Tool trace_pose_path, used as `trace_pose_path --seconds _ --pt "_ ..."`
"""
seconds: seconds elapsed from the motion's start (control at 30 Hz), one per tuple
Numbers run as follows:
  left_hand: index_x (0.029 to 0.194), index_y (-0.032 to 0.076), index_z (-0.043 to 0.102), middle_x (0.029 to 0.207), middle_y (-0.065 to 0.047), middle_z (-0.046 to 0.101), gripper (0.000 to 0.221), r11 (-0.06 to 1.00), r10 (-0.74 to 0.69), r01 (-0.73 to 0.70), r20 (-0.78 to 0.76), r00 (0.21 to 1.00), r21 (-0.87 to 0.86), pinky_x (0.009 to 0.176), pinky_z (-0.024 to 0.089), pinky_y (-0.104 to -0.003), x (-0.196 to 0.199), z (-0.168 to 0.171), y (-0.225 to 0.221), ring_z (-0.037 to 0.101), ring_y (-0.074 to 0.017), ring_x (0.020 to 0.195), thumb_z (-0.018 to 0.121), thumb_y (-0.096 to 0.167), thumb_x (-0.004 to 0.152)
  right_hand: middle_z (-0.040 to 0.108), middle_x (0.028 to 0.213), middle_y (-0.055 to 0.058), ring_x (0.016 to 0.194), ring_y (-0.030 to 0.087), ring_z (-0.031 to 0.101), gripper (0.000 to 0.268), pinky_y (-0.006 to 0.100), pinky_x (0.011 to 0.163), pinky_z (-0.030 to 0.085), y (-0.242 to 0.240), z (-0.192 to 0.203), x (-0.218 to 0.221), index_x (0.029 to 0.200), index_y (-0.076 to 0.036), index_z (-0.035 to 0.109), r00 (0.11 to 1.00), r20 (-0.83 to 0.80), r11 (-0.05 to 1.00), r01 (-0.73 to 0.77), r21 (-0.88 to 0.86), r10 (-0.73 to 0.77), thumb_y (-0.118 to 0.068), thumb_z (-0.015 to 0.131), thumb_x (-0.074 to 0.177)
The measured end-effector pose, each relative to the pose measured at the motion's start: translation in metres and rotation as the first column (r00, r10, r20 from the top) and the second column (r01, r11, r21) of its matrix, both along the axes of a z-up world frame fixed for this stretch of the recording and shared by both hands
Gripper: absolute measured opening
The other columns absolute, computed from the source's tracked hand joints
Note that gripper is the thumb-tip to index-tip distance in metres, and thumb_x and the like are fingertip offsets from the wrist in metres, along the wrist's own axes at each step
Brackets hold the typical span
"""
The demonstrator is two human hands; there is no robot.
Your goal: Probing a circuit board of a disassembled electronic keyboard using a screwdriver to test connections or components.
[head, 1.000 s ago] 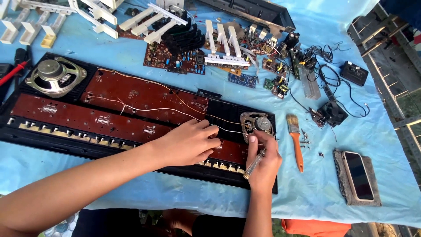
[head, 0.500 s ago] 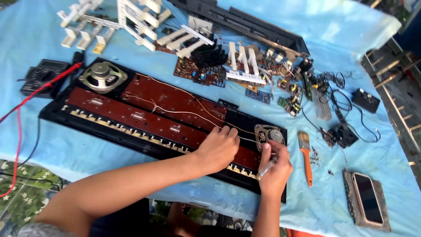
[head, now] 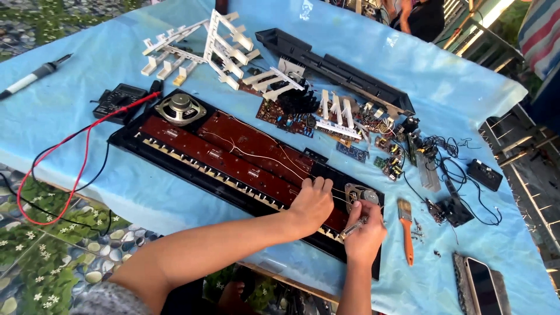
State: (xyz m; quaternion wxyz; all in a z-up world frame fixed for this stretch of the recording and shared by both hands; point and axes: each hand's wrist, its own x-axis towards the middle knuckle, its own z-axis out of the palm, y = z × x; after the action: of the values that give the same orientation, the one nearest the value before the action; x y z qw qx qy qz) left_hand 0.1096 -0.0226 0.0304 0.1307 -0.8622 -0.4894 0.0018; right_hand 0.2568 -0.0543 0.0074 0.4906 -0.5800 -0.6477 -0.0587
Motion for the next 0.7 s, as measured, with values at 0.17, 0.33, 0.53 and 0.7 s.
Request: trace_pose_path --seconds 0.17,0.33,0.53,0.7 --pt "0.117 0.01 0.07 0.121 -0.013 0.051 0.037 0.998 0.001 -0.003 -0.023 1.0 -0.069 0.082 0.044 -0.041 0.003 0.003 0.006 0.047 -0.0289 0.104 0.073 0.026 0.085 0.072 0.087 0.011 0.069 0.024 0.069 0.018 0.037 0.059 0.053 0.001 -0.005 0.003 0.107 -0.001 0.065 1.0 -0.014 1.0 -0.008 0.014 0.008 -0.017 0.058 0.108" --pt "0.1 0.0 0.069 0.105 -0.011 0.054 0.025 0.996 -0.048 0.043 0.064 0.997 0.075 0.072 0.038 -0.042 -0.005 0.016 -0.006 0.051 -0.0261 0.09 0.075 0.011 0.079 0.076 0.083 0.006 0.079 0.033 0.073 0.01 0.045 0.075 0.058 0.008 -0.018 0.006 0.101 -0.016 0.07 0.987 0.034 0.987 0.152 0.051 -0.154 -0.024 0.066 0.106" --pt "0.103 -0.001 0.069 0.108 -0.013 0.056 0.024 0.996 -0.069 0.06 0.124 0.99 0.07 0.077 0.04 -0.044 -0.014 0.017 -0.008 0.052 -0.0269 0.094 0.072 0.009 0.082 0.076 0.083 0.007 0.079 0.035 0.073 0.01 0.047 0.075 0.058 0.01 -0.008 0.001 0.102 -0.014 0.07 0.994 0.001 0.993 0.106 0.046 -0.106 -0.023 0.066 0.106" --pt "0.103 -0.004 0.068 0.106 -0.015 0.054 0.023 0.989 -0.107 0.091 0.147 0.983 0.113 0.082 0.041 -0.045 -0.019 0.013 -0.003 0.052 -0.0276 0.095 0.07 0.01 0.085 0.076 0.082 0.011 0.079 0.036 0.073 0.014 0.046 0.071 0.058 0.01 -0.003 -0.002 0.102 -0.01 0.072 0.999 0.033 1.0 0.002 0.009 -0.002 -0.022 0.065 0.106"
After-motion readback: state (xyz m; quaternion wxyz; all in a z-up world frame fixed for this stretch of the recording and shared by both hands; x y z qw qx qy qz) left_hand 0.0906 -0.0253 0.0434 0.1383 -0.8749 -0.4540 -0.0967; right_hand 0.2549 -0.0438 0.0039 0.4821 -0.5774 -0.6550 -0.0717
